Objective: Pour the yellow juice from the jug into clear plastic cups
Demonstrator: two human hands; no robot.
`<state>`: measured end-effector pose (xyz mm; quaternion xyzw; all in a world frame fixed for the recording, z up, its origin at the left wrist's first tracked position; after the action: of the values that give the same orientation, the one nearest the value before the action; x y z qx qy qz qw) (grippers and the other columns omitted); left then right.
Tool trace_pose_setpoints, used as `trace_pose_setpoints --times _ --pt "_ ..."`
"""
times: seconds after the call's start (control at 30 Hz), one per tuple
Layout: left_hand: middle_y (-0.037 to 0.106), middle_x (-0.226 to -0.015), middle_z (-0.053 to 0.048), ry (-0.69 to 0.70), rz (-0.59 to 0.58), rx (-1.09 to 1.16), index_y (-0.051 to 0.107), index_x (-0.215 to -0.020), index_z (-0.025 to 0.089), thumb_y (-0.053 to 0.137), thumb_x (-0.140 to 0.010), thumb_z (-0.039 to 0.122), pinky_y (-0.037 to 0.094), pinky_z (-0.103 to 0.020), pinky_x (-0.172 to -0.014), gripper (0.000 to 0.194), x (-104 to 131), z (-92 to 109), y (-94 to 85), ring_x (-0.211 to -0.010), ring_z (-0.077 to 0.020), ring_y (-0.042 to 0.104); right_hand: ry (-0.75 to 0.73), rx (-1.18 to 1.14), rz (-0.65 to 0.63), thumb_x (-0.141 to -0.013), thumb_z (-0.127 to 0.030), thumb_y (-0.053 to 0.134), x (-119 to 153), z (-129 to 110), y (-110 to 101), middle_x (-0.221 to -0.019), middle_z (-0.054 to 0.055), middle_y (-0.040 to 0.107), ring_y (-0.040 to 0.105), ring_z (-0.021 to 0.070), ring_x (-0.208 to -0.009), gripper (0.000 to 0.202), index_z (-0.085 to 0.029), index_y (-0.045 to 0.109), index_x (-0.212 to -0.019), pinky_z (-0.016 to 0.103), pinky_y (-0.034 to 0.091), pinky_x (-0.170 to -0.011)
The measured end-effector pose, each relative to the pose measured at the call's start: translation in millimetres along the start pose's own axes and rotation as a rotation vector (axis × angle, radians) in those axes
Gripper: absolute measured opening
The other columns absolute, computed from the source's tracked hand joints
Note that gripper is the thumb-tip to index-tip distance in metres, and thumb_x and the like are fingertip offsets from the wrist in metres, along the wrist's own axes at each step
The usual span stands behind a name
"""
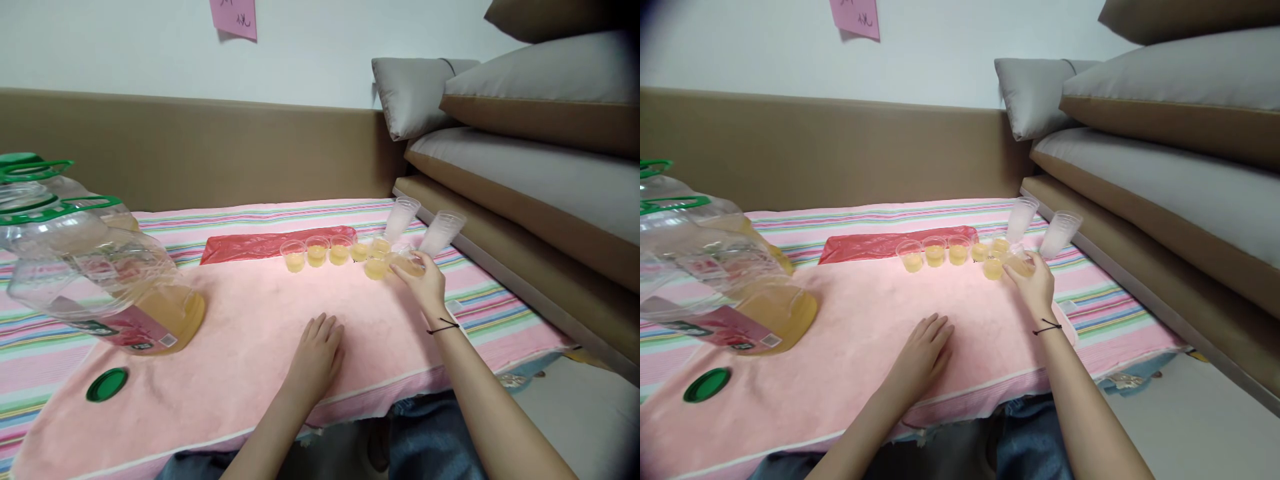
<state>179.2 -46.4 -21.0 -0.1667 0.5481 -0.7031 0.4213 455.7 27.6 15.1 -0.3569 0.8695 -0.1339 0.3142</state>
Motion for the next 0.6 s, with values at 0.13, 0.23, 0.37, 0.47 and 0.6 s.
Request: trace_pose_setpoints --times 0.13,0.23,0.37,0.47,0.6 --pt "0.053 -0.139 -0.015 -0.006 -0.020 0.002 0.053 -0.127 0.012 0.048 -0.090 0.019 0.038 -0.056 -0.110 0.038 -0.3 0.4 -0.1 -0.133 -0.0345 0.043 0.010 0.005 0.000 -0.059 -0.055 0.077 0.4 0.3 -0.3 -0.103 0.009 0.068 0.062 0.0278 -0.094 0.066 -0.019 0.063 -0.113 0.039 0.046 -0.082" --pt "0.053 -0.139 -0.015 -0.006 -0.035 -0.001 0.053 -0.127 0.012 0.047 -0.090 0.019 0.037 -0.055 -0.111 0.038 -0.5 0.9 -1.3 -0.133 -0.0343 0.044 0.018 0.002 0.000 -0.059 -0.055 0.077 0.5 1.7 0.1 -0.104 0.009 0.068 0.062 0.0280 -0.095 0.066 -0.019 0.063 -0.112 0.039 0.046 -0.081" --pt "0.053 -0.138 -0.014 -0.005 -0.040 -0.004 0.053 -0.127 0.012 0.046 -0.090 0.020 0.037 -0.054 -0.111 0.038 -0.3 1.2 -3.4 -0.132 -0.0337 0.044 0.029 -0.001 -0.002 -0.058 -0.056 0.077 0.8 3.0 0.5 -0.103 0.009 0.068 0.063 0.0281 -0.094 0.066 -0.020 0.063 -0.111 0.038 0.046 -0.080" --pt "0.053 -0.139 -0.014 -0.001 -0.045 -0.009 0.053 -0.127 0.012 0.046 -0.090 0.019 0.037 -0.053 -0.111 0.038 -0.2 1.4 -4.2 -0.133 -0.0337 0.044 0.055 -0.003 -0.011 -0.058 -0.057 0.077 1.7 3.1 0.0 -0.102 0.009 0.068 0.063 0.0280 -0.093 0.067 -0.019 0.063 -0.112 0.039 0.046 -0.079" --pt "0.054 -0.138 -0.014 0.004 -0.046 -0.015 0.053 -0.126 0.013 0.046 -0.090 0.019 0.039 -0.053 -0.110 0.037 -1.0 2.3 -5.1 -0.132 -0.0333 0.045 0.091 -0.025 -0.018 -0.057 -0.057 0.077 3.2 2.5 -2.3 -0.104 0.010 0.067 0.062 0.0270 -0.091 0.075 -0.019 0.061 -0.119 0.039 0.046 -0.079"
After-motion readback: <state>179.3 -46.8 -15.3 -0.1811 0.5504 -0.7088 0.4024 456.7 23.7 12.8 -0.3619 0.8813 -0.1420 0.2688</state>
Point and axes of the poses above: each hand's wrist, its own x-axis away from the middle knuckle, its own y-axis out of the palm, z = x × y, the point moved 4 cm from there along -x, towards the middle knuckle
